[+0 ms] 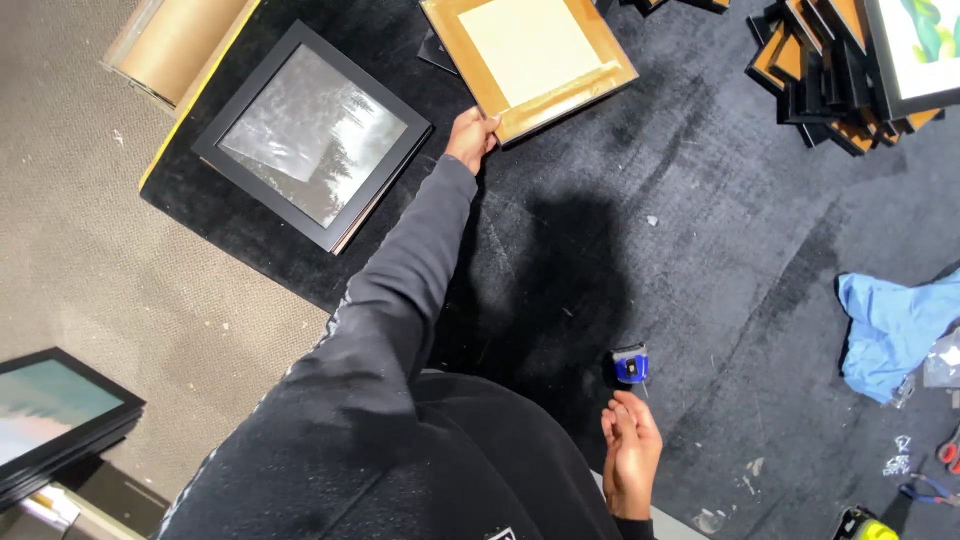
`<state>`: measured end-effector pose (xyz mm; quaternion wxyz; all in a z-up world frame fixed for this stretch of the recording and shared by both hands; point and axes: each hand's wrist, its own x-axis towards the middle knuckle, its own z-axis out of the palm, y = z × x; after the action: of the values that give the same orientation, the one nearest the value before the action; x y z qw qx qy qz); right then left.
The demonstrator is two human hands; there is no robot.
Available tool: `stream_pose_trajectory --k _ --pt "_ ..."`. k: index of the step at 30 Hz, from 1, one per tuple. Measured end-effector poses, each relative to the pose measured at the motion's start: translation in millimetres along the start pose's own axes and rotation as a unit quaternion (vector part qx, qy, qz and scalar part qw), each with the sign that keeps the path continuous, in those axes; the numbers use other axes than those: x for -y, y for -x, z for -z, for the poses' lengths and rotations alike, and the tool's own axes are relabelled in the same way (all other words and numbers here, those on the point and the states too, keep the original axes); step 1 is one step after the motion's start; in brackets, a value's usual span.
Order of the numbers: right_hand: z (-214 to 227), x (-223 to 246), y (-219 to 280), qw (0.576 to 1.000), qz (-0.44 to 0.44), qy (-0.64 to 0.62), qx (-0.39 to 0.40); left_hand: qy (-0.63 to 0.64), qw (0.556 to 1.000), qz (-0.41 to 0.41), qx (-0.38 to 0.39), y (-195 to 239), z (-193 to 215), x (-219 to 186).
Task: Attaching hanging hardware to the back of wooden picture frames using a power drill and measuring tape
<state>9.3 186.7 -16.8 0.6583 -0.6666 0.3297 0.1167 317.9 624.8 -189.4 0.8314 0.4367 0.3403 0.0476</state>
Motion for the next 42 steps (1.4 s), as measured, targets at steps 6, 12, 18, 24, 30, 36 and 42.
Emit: stream_pose_trajectory --k 6,12,18,24,30,36,42 --pt "-6.8 15.2 -17.0 0.991 0.098 0.005 0.091 0.054 0.988 -0.051 0.133 145.9 -7.9 -18.3" --pt "-25.4 78.6 -14.7 0.978 0.084 -0.092 0.166 0.095 0.957 -0.057 0.269 253.6 -11.7 29.8" --pt "-13.6 41.1 -72.8 0.922 0.199 -0.264 0.202 0.047 0.920 -0.024 0.388 315.1 -55.0 59.0" --pt "59.5 -10.8 -104.4 0.907 0.286 -0.308 -0.022 -0.184 0.870 -0.009 0.457 373.8 -140.1 39.9" --pt "134.9 84.2 -25.3 0.782 0.530 0.152 -0.291 -0.039 0.878 0.154 0.451 378.5 -190.8 66.4" --pt "238.8 87.6 -27.2 0.612 0.684 0.377 -0.124 0.059 0.903 0.132 0.404 403.9 -213.1 108.5" --pt "312.1 38.8 -77.3 0.578 0.702 0.411 -0.059 -0.020 0.965 0.052 0.255 372.0 -180.5 272.8"
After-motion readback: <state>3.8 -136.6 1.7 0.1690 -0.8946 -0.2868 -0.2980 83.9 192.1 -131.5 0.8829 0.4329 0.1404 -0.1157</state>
